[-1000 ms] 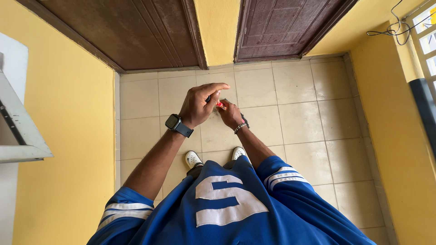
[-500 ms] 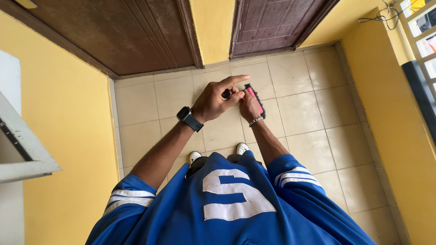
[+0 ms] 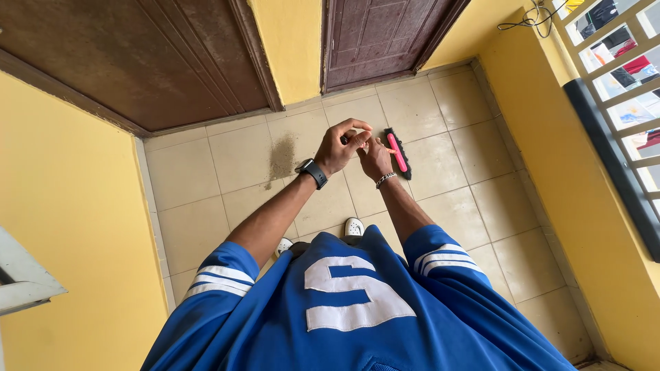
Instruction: Assembling a mop or broom by screwing the handle into the head while standing on a balcony.
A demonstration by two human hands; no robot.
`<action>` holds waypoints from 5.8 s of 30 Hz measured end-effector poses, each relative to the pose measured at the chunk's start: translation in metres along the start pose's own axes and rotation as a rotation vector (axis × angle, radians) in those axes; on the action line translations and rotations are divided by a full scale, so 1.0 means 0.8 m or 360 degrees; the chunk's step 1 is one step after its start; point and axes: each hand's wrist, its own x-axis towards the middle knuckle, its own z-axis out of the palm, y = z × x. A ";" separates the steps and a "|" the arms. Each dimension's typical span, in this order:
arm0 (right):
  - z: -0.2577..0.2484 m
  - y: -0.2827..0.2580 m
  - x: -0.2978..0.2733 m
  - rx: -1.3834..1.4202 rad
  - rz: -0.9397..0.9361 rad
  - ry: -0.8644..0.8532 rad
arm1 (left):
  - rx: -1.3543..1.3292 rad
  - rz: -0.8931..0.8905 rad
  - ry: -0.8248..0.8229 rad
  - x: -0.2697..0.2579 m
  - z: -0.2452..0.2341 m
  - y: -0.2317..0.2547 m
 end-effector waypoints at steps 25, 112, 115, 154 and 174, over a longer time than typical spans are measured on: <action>0.073 -0.223 -0.011 0.0281 -0.0217 -0.0496 | 0.0518 0.0117 0.0436 -0.098 -0.143 0.171; -0.006 0.155 0.084 0.0039 0.0756 0.0495 | 0.0328 -0.0140 -0.0519 0.136 0.041 -0.029; 0.012 0.188 0.103 -0.0023 0.0770 0.0424 | 0.0291 -0.0085 -0.0421 0.139 0.032 -0.045; 0.243 -0.107 0.113 0.0302 -0.0367 -0.0648 | 0.0637 -0.0022 0.0630 -0.138 -0.159 0.070; 0.144 -0.218 0.076 0.0583 -0.0521 -0.0965 | 0.0151 0.0020 -0.0056 -0.098 -0.212 0.130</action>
